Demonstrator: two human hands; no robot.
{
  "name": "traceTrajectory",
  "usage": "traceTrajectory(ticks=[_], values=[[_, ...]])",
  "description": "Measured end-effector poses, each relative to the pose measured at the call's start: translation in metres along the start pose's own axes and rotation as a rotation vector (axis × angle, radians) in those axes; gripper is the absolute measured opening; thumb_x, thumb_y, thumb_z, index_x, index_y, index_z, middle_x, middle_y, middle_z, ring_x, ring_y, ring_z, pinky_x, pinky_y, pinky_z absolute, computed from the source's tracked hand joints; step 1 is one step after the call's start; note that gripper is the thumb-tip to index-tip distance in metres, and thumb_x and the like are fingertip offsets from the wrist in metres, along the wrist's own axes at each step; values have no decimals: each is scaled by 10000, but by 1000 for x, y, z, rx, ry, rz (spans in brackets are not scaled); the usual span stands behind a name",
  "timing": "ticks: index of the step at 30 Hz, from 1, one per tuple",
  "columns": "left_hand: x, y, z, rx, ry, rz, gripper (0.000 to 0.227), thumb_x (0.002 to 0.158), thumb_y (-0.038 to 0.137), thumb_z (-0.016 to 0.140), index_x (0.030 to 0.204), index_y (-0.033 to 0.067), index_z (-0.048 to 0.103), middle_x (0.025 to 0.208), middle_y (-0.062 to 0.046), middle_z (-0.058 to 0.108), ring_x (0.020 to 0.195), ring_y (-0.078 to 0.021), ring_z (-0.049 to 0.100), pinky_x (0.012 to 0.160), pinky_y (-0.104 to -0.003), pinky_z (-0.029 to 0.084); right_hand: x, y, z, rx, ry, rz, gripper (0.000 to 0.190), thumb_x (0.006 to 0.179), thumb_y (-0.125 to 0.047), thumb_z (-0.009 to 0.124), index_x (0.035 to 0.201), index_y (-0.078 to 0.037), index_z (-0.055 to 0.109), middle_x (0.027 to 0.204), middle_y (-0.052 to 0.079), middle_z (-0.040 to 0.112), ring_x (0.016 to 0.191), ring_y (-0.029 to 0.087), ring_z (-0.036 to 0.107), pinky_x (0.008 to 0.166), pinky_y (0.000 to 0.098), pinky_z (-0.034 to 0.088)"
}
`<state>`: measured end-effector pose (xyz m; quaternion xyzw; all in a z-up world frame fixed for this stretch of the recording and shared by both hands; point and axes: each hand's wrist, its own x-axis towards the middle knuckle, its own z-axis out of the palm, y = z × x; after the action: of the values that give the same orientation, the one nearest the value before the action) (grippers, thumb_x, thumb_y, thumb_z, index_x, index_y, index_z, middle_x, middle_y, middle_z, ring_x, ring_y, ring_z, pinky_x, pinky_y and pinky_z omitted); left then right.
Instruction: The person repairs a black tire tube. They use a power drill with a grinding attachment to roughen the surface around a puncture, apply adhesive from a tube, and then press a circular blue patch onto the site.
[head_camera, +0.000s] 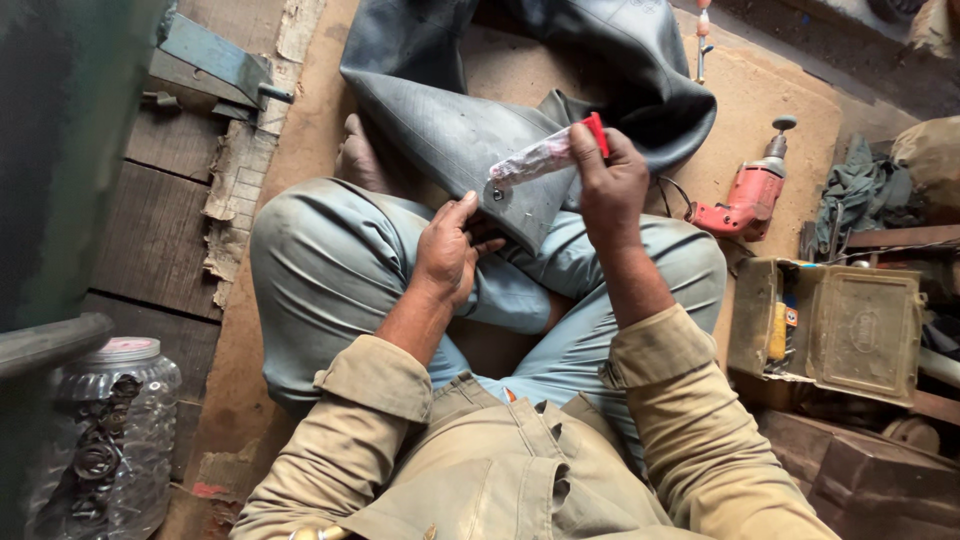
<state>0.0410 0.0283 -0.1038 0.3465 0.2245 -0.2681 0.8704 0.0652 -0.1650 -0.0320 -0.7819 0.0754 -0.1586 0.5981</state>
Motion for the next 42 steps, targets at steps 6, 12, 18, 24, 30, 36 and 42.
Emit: traceTrajectory(ticks=[6, 12, 18, 24, 30, 36, 42], values=[[7, -7, -10, -13, -7, -9, 250, 1029, 331, 520, 1079, 118, 639, 1054, -60, 701, 973, -207, 670, 827, -395, 546, 3, 0, -32, 667, 16, 564, 289, 1068, -377, 605, 867, -171, 578, 661, -43, 459, 524, 101, 393, 482, 275, 308], [-3, -13, -7, 201, -27, 189, 379, 976, 212, 611, 1281, 4, 528, 1165, -105, 671, 1063, -241, 659, 929, -427, 533, -32, -8, -32, 1124, -82, 669, 447, 1085, -502, 529, 845, -126, 549, 628, -30, 435, 512, 114, 381, 463, 267, 282], [-74, -11, 18, 993, 68, 730, 849, 844, 140, 872, 1487, -76, 361, 1408, -230, 505, 1275, -261, 528, 1030, -365, 475, -115, 0, 1, 958, -148, 1036, 395, 1047, -492, 484, 883, -157, 613, 618, -58, 478, 471, 84, 388, 420, 240, 290], [-91, 11, 41, 716, -17, 544, 401, 940, 157, 761, 1298, 22, 640, 1229, -115, 727, 1145, -214, 689, 988, -325, 560, -153, 30, 8, 552, -277, 1243, 435, 1035, -523, 531, 942, -104, 602, 682, -10, 558, 509, 95, 447, 440, 222, 344], [-88, 17, 34, 1079, -64, 876, 359, 927, 108, 753, 1268, 68, 650, 1188, -113, 712, 1122, -272, 684, 995, -371, 533, -144, 34, -25, 630, -198, 864, 190, 901, -5, 609, 1088, -31, 591, 992, 86, 706, 747, 178, 715, 662, 324, 623], [-76, 10, 32, 1222, -65, 882, 368, 902, 154, 761, 1248, 82, 658, 1155, -114, 708, 1114, -314, 662, 1009, -425, 494, -112, -13, -49, 650, -303, 584, 222, 1051, -119, 618, 1235, 2, 593, 1027, 154, 710, 741, 177, 703, 589, 293, 561], [-74, 9, 27, 1264, -92, 903, 384, 900, 170, 745, 1264, 97, 646, 1153, -107, 701, 1101, -310, 657, 1013, -440, 476, -91, -45, -35, 447, -433, 304, 240, 1029, -60, 665, 1252, 29, 678, 1142, 45, 658, 936, 111, 660, 828, 243, 549]])
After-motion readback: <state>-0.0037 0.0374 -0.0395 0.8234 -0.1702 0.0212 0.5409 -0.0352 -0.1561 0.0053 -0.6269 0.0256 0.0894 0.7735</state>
